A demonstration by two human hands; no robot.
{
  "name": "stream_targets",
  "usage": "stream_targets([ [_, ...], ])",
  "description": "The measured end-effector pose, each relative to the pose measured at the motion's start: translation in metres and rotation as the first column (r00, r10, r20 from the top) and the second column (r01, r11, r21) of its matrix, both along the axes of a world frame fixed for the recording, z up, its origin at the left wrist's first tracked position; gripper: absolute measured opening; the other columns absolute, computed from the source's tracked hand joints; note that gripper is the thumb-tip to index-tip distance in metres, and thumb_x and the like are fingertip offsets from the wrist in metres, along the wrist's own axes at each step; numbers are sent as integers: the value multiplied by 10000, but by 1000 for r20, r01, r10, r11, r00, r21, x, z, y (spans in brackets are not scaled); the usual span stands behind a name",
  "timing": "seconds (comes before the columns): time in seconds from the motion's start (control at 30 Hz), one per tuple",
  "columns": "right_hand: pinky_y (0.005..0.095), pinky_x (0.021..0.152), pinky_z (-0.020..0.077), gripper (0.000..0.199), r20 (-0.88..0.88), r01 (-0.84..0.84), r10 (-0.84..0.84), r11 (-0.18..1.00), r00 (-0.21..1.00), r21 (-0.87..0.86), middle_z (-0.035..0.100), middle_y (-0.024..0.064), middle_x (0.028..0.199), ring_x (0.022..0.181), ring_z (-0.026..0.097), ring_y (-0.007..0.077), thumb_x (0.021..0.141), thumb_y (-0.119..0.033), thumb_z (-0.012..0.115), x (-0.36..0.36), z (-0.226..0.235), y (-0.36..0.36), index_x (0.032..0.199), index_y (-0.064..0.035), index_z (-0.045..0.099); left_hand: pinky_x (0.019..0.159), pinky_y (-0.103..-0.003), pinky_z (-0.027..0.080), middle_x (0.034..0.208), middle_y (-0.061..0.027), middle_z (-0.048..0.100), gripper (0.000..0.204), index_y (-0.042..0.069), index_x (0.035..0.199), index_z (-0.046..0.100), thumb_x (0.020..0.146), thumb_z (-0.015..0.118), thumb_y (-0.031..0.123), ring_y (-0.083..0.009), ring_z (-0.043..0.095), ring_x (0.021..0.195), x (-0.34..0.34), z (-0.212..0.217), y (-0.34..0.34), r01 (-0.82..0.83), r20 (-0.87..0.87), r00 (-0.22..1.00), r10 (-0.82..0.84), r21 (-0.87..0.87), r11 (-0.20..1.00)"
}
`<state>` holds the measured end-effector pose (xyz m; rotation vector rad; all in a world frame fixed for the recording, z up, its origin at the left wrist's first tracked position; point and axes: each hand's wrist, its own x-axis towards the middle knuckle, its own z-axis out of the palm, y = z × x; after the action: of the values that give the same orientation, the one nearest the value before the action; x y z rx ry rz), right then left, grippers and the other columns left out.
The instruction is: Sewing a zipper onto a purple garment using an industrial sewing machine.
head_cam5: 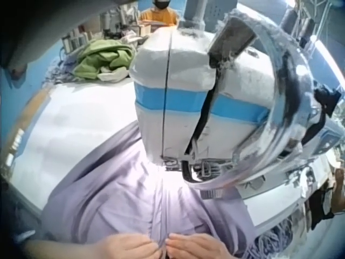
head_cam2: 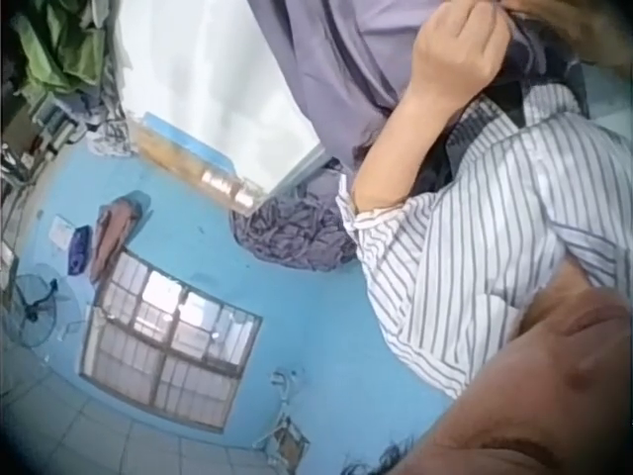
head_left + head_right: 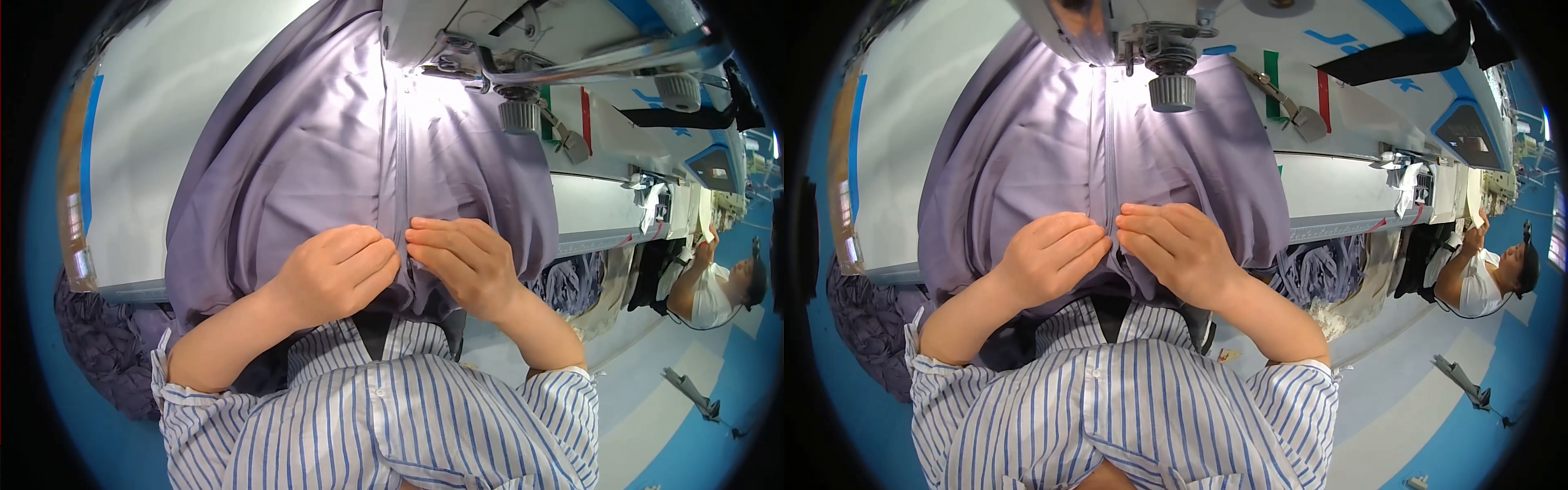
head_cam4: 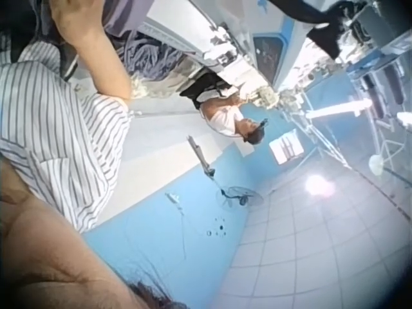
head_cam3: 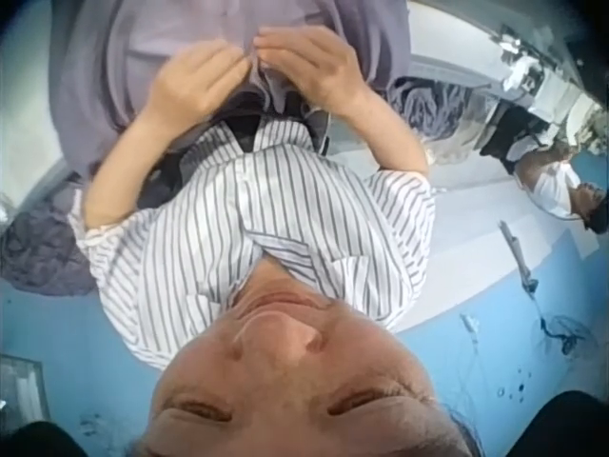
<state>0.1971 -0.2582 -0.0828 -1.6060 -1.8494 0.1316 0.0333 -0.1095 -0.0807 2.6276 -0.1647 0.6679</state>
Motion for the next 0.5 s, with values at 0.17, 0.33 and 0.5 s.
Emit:
stream_targets([
  [0.17,336,718,523,248,-33,-12,13,999,999,45,670,92,1037,974,661,250,709,-53,678,-1,-4,-1,952,-13,656,721,-278,529,828,-29,623,92,42,797,646,707,667,47,-165,636,822,3,-10,-7,-67,130,990,62,30,997],
  [0.33,344,739,526,261,-15,-17,17,999,1000,34,667,103,1052,997,658,268,714,-72,681,-2,-6,-2,964,-3,657,711,-269,525,820,-25,621,91,40,803,653,713,662,49,-155,636,816,4,-11,-7,-44,131,991,41,18,999],
  [0.5,355,771,519,280,-56,-44,44,999,997,-9,662,109,1073,1041,643,263,734,-107,692,-2,-2,-6,988,5,655,688,-262,520,819,-23,622,101,39,809,655,711,661,57,-154,640,800,5,-14,-8,-26,119,992,28,-16,1000],
])
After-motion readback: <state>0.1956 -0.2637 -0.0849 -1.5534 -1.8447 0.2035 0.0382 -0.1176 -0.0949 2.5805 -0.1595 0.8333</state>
